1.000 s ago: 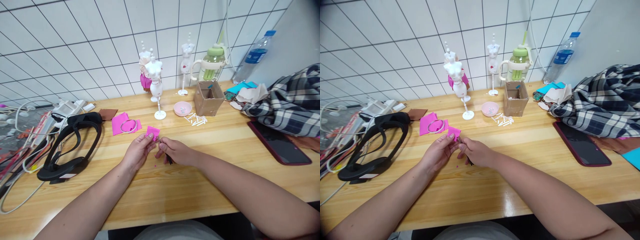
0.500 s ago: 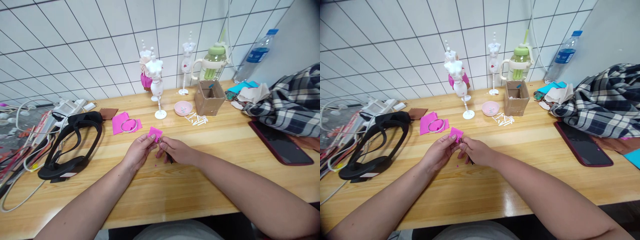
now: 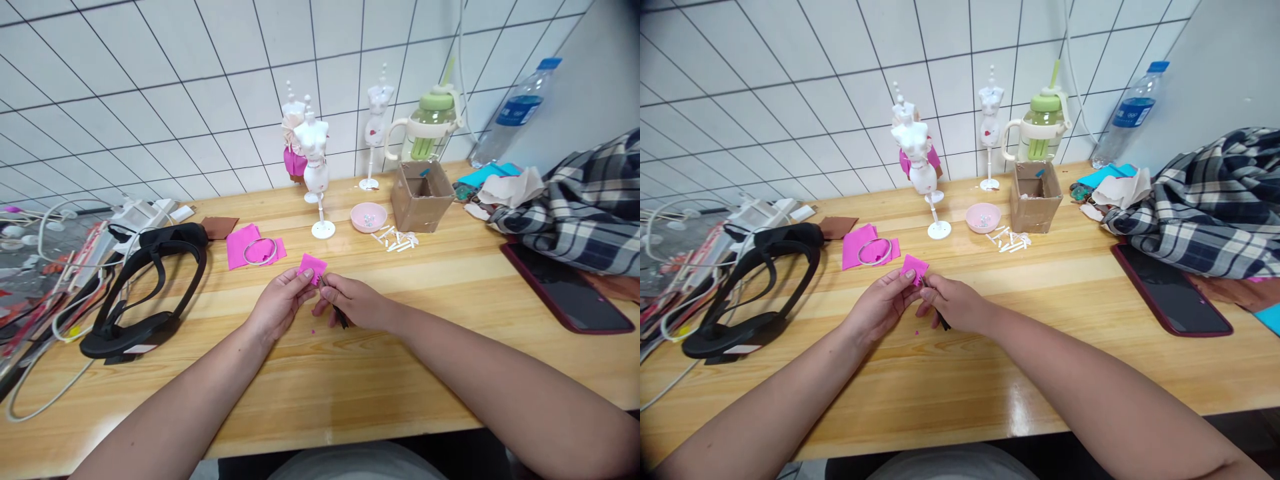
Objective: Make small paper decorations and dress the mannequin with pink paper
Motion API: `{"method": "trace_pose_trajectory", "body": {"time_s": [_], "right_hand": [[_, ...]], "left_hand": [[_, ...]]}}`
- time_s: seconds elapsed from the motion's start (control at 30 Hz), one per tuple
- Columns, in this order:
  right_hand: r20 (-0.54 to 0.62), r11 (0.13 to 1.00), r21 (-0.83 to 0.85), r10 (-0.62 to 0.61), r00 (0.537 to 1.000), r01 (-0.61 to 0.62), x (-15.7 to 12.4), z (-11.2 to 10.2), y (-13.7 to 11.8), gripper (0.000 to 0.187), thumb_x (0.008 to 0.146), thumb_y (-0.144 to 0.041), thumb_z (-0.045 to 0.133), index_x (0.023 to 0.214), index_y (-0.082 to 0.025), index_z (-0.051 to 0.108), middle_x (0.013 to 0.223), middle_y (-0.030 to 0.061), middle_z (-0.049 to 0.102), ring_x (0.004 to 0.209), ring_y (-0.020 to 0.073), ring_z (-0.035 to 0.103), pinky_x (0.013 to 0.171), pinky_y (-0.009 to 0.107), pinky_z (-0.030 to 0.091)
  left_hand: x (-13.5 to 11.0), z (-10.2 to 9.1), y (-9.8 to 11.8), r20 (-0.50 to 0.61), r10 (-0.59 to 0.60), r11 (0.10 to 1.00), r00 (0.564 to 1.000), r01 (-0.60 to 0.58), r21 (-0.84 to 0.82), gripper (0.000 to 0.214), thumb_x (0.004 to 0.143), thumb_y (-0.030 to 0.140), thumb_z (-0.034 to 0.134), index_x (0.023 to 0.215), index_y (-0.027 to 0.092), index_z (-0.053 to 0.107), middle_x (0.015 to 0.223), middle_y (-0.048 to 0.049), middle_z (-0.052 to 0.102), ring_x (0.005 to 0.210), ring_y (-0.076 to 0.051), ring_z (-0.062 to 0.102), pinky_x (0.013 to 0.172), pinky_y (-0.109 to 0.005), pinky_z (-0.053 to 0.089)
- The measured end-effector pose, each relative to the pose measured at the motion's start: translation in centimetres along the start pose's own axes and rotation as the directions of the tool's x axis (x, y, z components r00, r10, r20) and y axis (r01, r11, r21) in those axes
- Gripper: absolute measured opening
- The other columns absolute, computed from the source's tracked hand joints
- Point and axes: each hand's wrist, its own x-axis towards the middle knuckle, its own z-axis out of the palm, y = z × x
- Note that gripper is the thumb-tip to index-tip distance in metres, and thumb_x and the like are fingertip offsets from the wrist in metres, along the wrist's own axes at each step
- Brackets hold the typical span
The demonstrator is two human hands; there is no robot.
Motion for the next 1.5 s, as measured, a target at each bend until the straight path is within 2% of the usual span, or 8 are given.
{"method": "trace_pose_trajectory", "body": {"time_s": [0.23, 0.37, 0.6, 0.9, 1.07, 1.33, 1.5], "right_hand": [[-0.004, 1.000, -0.003, -0.014, 1.000, 0.014, 0.1, 0.1, -0.1, 0.019, 0.100, -0.032, 0.034, 0.108, -0.020, 0.047, 0.089, 0.0043, 0.069, 0.057, 0.0094, 0.062, 0.055, 0.022, 0.052], [0.008, 1.000, -0.022, -0.005, 1.000, 0.005, 0.0, 0.0, -0.2, 0.019, 0.099, -0.034, 0.034, 0.105, -0.020, 0.047, 0.088, 0.0031, 0.068, 0.051, 0.0083, 0.059, 0.051, 0.021, 0.049], [0.030, 0.992, -0.116, 0.062, 0.998, -0.058, -0.4, -1.2, -0.7, 0.028, 0.099, -0.040, 0.033, 0.087, -0.019, 0.046, 0.067, -0.0024, 0.060, 0.047, 0.0072, 0.047, 0.046, 0.018, 0.039], [0.014, 0.976, -0.188, 0.117, 0.993, -0.113, -0.6, -1.7, -0.5, 0.032, 0.098, -0.043, 0.031, 0.089, -0.020, 0.051, 0.064, -0.0029, 0.054, 0.053, 0.0096, 0.049, 0.050, 0.020, 0.040], [0.020, 0.973, -0.210, 0.101, 0.995, -0.094, -0.5, -1.7, -0.4, 0.032, 0.098, -0.043, 0.031, 0.086, -0.020, 0.050, 0.061, -0.0040, 0.052, 0.053, 0.0091, 0.047, 0.051, 0.020, 0.038], [0.051, 0.984, -0.134, 0.128, 0.991, -0.120, -0.4, -1.7, -0.3, 0.032, 0.098, -0.045, 0.032, 0.081, -0.021, 0.044, 0.056, -0.0051, 0.051, 0.048, 0.0091, 0.043, 0.049, 0.021, 0.036], [0.052, 0.983, -0.146, 0.119, 0.991, -0.111, -0.4, -1.7, -0.3, 0.031, 0.098, -0.041, 0.032, 0.079, -0.021, 0.044, 0.057, -0.0045, 0.052, 0.049, 0.0092, 0.044, 0.050, 0.021, 0.037]], "left_hand": [[0.1, -0.1, 0.0, 0.003, 0.001, 1.000, 1.000, -0.001, -0.003, 0.020, 0.071, 0.029, 0.079, 0.078, 0.015, 0.067, 0.076, -0.0007, 0.070, 0.073, -0.010, 0.063, 0.074, -0.021, 0.048], [0.2, -0.2, 0.0, 0.015, 0.001, 1.000, 1.000, -0.001, -0.007, 0.019, 0.072, 0.029, 0.078, 0.079, 0.015, 0.067, 0.077, -0.0011, 0.070, 0.073, -0.011, 0.064, 0.075, -0.022, 0.048], [0.8, -1.3, 0.5, -0.017, 0.031, 0.998, 0.999, -0.030, 0.059, 0.022, 0.071, 0.031, 0.078, 0.085, 0.016, 0.069, 0.081, -0.0008, 0.069, 0.078, -0.011, 0.063, 0.077, -0.022, 0.049], [1.2, -1.5, 0.2, 0.081, -0.005, 0.988, 0.997, -0.008, 0.155, 0.020, 0.069, 0.028, 0.079, 0.081, 0.015, 0.070, 0.081, -0.0015, 0.069, 0.076, -0.011, 0.061, 0.080, -0.023, 0.049], [1.2, -1.7, 0.1, 0.108, -0.016, 0.980, 0.994, -0.006, 0.201, 0.021, 0.071, 0.030, 0.078, 0.082, 0.015, 0.070, 0.080, -0.0021, 0.070, 0.075, -0.013, 0.061, 0.078, -0.025, 0.048], [1.4, -2.1, 0.0, 0.145, -0.026, 0.970, 0.989, -0.010, 0.243, 0.026, 0.073, 0.033, 0.076, 0.087, 0.013, 0.070, 0.085, -0.0052, 0.072, 0.078, -0.016, 0.063, 0.079, -0.028, 0.047], [1.4, -2.2, -0.1, 0.158, -0.034, 0.968, 0.987, -0.007, 0.250, 0.024, 0.075, 0.032, 0.075, 0.088, 0.013, 0.070, 0.085, -0.0044, 0.072, 0.078, -0.016, 0.063, 0.079, -0.028, 0.046]]}}
